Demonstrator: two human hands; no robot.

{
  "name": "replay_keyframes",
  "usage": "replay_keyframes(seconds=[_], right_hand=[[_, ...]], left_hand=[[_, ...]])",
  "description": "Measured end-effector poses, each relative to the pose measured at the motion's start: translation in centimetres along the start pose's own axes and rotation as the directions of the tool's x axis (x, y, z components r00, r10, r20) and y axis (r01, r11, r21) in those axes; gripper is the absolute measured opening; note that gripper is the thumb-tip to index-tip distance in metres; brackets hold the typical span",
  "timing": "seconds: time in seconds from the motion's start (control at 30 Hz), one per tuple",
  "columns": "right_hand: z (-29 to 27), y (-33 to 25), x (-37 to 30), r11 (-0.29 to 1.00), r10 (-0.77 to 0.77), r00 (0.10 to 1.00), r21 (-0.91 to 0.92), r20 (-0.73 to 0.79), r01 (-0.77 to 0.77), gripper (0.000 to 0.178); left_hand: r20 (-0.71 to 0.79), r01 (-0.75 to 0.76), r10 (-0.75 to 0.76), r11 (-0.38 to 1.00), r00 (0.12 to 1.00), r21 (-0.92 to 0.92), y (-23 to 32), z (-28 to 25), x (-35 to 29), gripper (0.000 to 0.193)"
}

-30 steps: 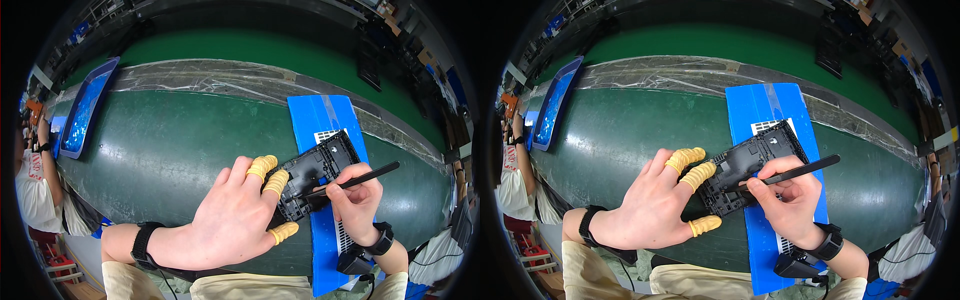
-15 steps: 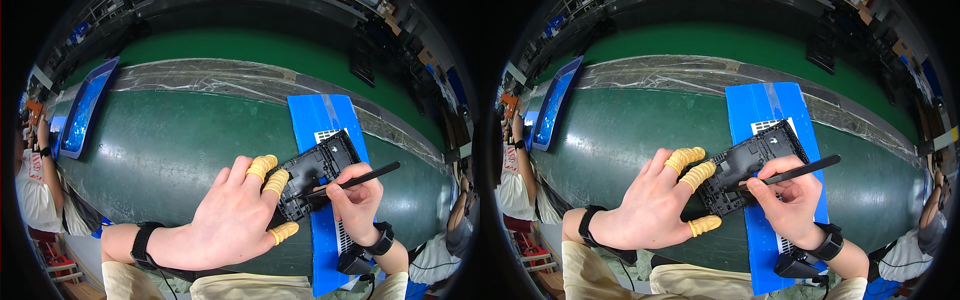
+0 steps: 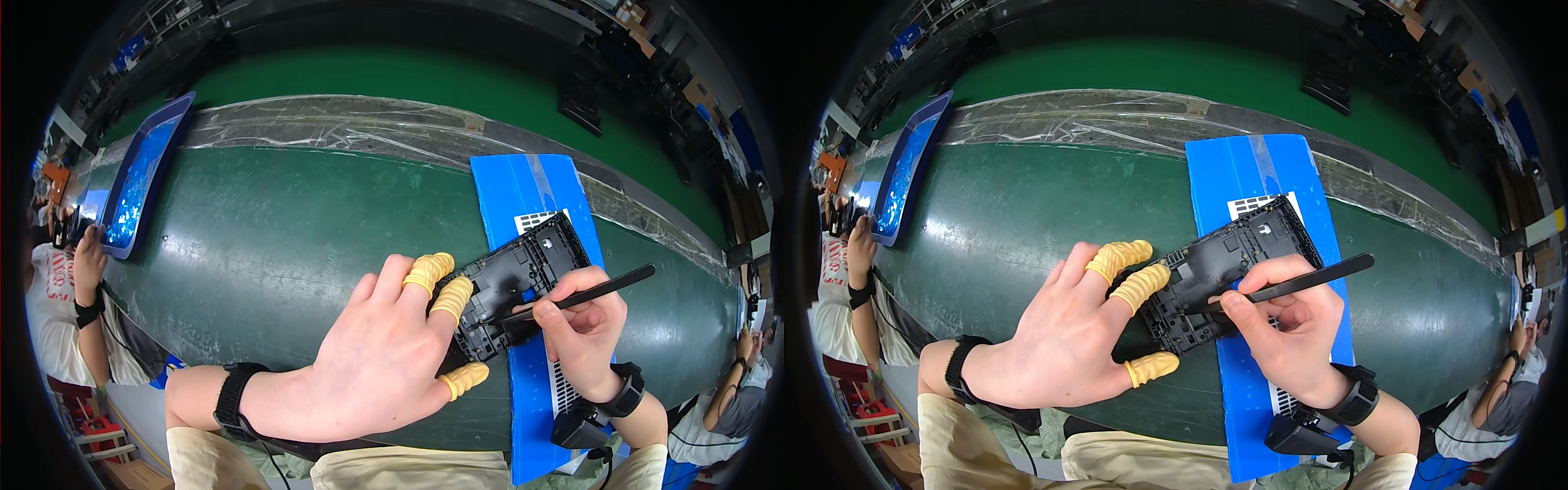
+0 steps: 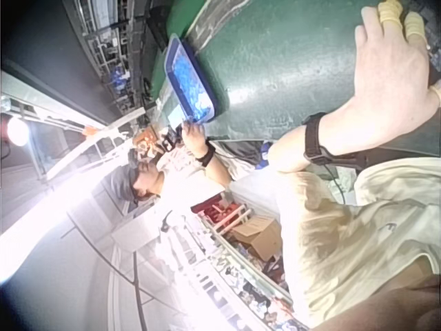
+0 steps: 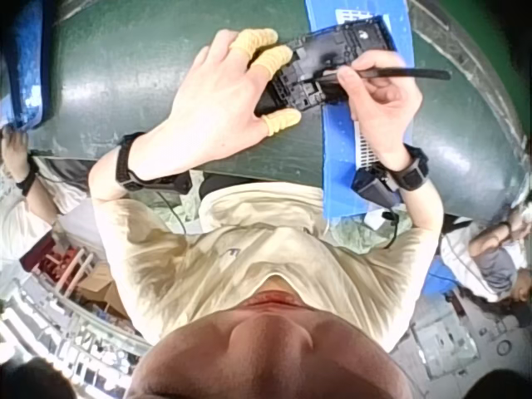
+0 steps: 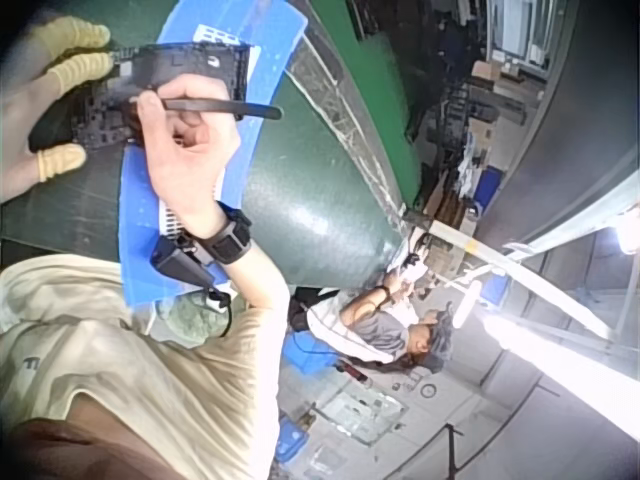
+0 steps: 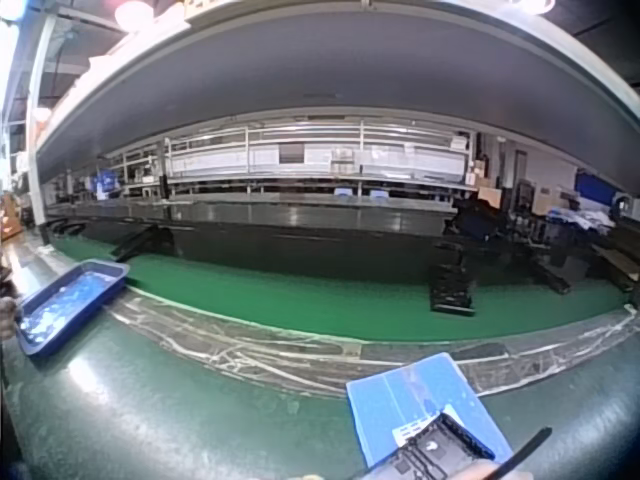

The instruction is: The person is assembling small plastic components, possibly parts of an electronic device or toy, at an industrial workbench.

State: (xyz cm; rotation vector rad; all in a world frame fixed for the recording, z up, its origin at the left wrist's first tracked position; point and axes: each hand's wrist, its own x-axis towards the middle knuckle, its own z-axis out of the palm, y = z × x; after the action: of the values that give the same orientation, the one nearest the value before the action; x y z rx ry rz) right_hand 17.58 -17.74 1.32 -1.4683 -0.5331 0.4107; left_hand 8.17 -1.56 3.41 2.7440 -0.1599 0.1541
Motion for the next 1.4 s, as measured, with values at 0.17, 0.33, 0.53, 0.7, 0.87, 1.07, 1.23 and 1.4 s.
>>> replay_keyframes(seconds=[0.17, 0.33, 0.53, 0.7, 0.87, 1.07, 1.23, 1.4], right_hand=[[0.1, -0.1, 0.1, 1.0, -0.002, 1.0, -0.023, 0.013, 0.002, 0.013], [-0.4, -0.2, 0.1, 0.999, -0.039, 0.999, 0.021, -0.001, 0.039, 0.014], [-0.9, 0.4, 0.2, 0.969, -0.133, 0.986, 0.194, -0.105, 0.151, 0.015], [-1.1, 0.1, 0.2, 0.949, -0.169, 0.978, 0.247, -0.12, 0.194, 0.013], [-1.8, -0.7, 0.7, 0.924, -0.188, 0.95, 0.283, -0.249, 0.257, 0.01], [-5.7, -0.6, 3.3, 0.9, -0.174, 0.872, 0.285, -0.457, 0.329, 0.012], [-7.0, 2.1, 4.7, 0.934, 0.058, 0.916, 0.345, -0.397, 0.09, 0.016], [-7.0, 2.0, 4.5, 0.942, 0.01, 0.91, 0.308, -0.414, 0.13, 0.014]], left_hand=[[-0.013, 0.004, -0.004, 1.0, 1.0, -0.019, 0.1, -0.1, 0.1, 0.056], [-0.039, 0.014, -0.016, 0.998, 0.999, -0.059, 0.3, -0.2, 0.1, 0.046], [-0.048, -0.138, 0.136, 0.989, 0.99, -0.057, 0.4, -0.4, 0.1, 0.046], [0.051, -0.225, 0.22, 0.969, 0.974, 0.101, 1.1, -0.4, 0.3, 0.04], [0.237, -0.227, 0.17, 0.944, 0.957, 0.24, 2.4, -2.2, 0.9, 0.046], [-0.013, 0.086, -0.086, 0.995, 0.996, 0.051, 2.9, -2.6, -3.7, 0.093], [-0.147, 0.19, -0.267, 0.897, 0.952, -0.4, 1.8, 0.9, -6.2, 0.104], [-0.587, -0.176, -0.266, 0.79, 0.764, -0.588, 0.4, -2.5, -4.9, 0.096]])
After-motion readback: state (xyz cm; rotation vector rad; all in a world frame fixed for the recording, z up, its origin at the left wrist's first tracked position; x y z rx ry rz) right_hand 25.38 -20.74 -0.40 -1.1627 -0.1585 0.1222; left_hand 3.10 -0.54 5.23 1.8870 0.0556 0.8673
